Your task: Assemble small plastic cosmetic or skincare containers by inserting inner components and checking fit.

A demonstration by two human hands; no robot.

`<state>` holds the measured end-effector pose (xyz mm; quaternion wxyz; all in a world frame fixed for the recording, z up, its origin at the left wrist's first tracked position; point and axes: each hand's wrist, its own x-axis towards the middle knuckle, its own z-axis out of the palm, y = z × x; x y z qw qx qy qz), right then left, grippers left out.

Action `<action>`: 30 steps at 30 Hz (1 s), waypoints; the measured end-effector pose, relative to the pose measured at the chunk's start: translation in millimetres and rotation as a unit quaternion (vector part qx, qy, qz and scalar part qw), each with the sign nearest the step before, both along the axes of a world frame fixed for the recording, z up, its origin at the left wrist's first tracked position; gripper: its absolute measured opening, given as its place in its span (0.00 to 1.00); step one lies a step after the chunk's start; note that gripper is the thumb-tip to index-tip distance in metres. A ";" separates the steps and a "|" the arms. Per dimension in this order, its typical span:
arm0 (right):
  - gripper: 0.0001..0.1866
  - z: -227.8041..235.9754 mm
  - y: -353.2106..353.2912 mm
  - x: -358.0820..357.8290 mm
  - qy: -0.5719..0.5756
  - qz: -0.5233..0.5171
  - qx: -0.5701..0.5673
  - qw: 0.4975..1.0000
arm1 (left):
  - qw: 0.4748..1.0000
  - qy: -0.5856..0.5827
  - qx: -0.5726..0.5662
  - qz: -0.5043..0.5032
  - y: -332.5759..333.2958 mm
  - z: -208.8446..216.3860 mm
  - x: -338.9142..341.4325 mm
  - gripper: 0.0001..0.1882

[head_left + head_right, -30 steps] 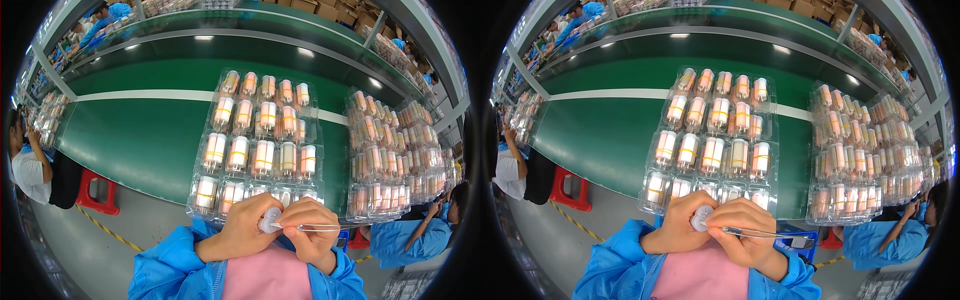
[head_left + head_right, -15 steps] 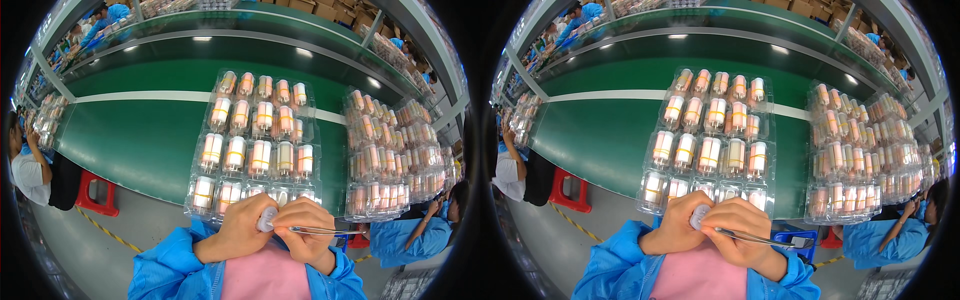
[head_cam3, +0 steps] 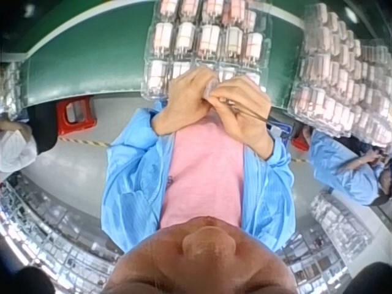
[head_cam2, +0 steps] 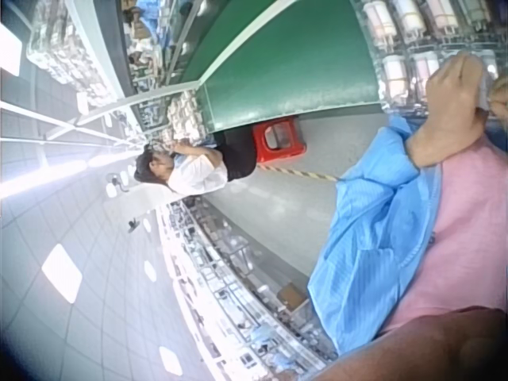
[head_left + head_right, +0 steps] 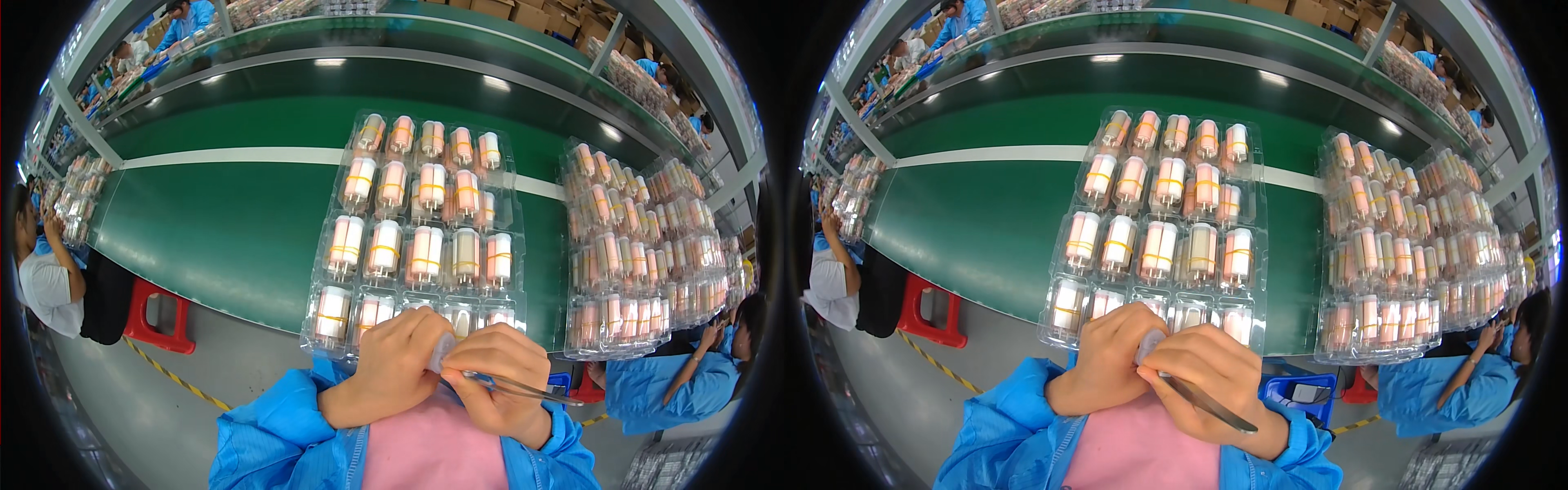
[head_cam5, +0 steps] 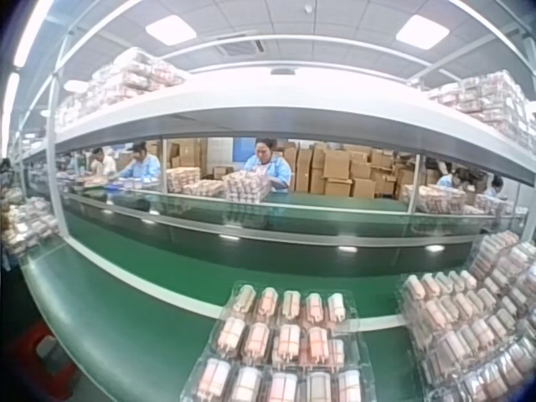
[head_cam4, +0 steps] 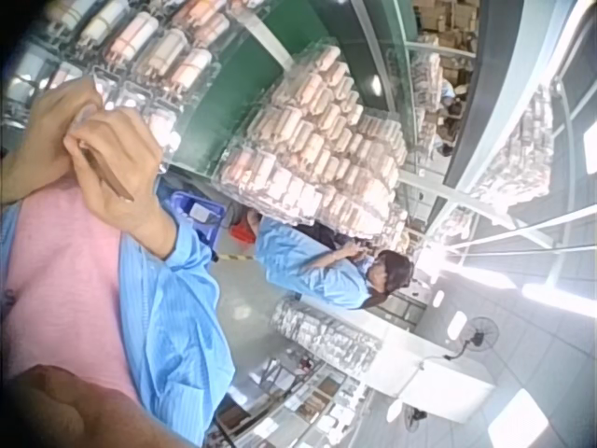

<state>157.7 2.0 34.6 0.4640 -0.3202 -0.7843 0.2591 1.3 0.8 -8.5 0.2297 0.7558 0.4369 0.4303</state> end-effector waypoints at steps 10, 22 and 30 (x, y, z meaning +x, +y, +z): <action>0.08 -18.9 -1.9 8.6 0.161 0.014 -0.083 0.983 | 0.995 -0.092 -0.036 -0.013 -1.5 3.4 1.5 0.11; 0.08 -22.6 -0.8 6.2 0.191 0.000 -0.090 0.978 | 0.992 -0.102 -0.066 -0.035 -5.4 5.8 2.0 0.13; 0.07 -21.7 -0.2 6.4 0.177 0.015 -0.085 0.980 | 0.990 -0.109 -0.073 -0.054 -5.8 7.0 2.0 0.13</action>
